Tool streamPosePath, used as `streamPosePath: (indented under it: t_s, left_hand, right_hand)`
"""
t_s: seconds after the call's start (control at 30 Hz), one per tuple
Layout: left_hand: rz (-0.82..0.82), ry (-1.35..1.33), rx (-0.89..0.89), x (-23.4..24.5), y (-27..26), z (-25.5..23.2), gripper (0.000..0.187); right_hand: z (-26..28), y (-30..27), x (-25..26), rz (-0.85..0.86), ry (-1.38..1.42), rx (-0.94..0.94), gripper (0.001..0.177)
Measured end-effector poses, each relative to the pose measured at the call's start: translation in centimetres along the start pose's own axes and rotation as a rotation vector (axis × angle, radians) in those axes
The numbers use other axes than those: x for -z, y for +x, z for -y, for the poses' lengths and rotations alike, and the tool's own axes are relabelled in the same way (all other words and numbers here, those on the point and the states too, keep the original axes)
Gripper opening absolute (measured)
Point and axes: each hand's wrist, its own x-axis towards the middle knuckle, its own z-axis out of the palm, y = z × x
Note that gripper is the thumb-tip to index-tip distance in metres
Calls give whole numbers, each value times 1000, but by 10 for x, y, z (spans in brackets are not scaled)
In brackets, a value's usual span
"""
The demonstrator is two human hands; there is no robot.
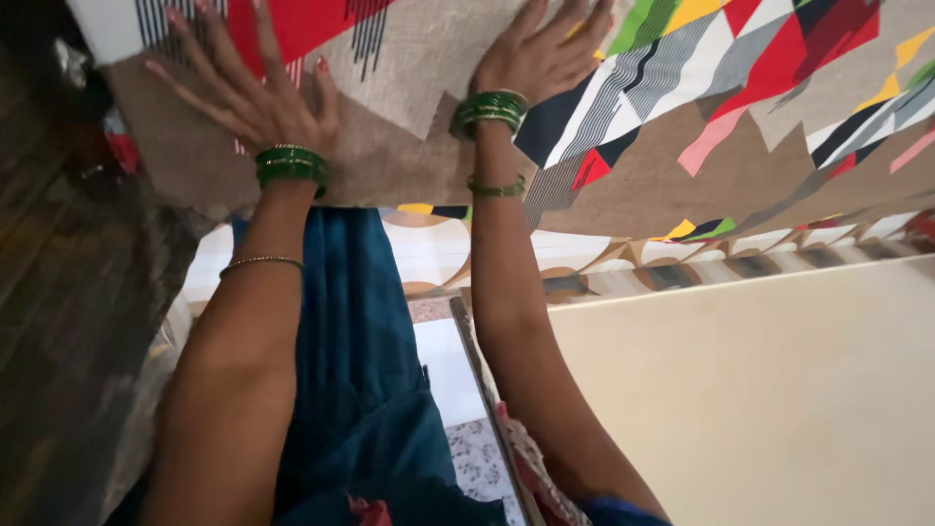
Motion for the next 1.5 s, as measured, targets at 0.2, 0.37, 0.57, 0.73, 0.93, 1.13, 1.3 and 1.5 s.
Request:
streamPosePath:
  t_s: [0.2,0.37,0.57,0.73,0.93,1.13,1.3,1.5]
  left_hand:
    - [-415,123,-135,-60,-6,27,98]
    - [-442,292,-91,-76,-6,38,89]
    - [70,132,35,-39,-9,29,81]
    - [-384,66,-178,-12,-9,9,75]
    - [-364,30,-187,-5,-8,8,76]
    - [-375,50,-198,-14,-8,13,82]
    - [-361,55,-196,-25,-10,21,83]
    - [-267,85,-149,-30,-19,23,78]
  right_hand:
    - [24,5,2,-18,-11,-69,53]
    - [35,10,11,7,42,-110,55]
    - [44,22,20,73,18,-145,60]
    - [49,28,29,145,-12,-160,63]
    - [49,27,26,129,3,-152,62]
    - [53,30,29,113,18,-147,64]
    - [53,30,28,100,19,-138,62]
    - [51,30,29,107,42,-155,62]
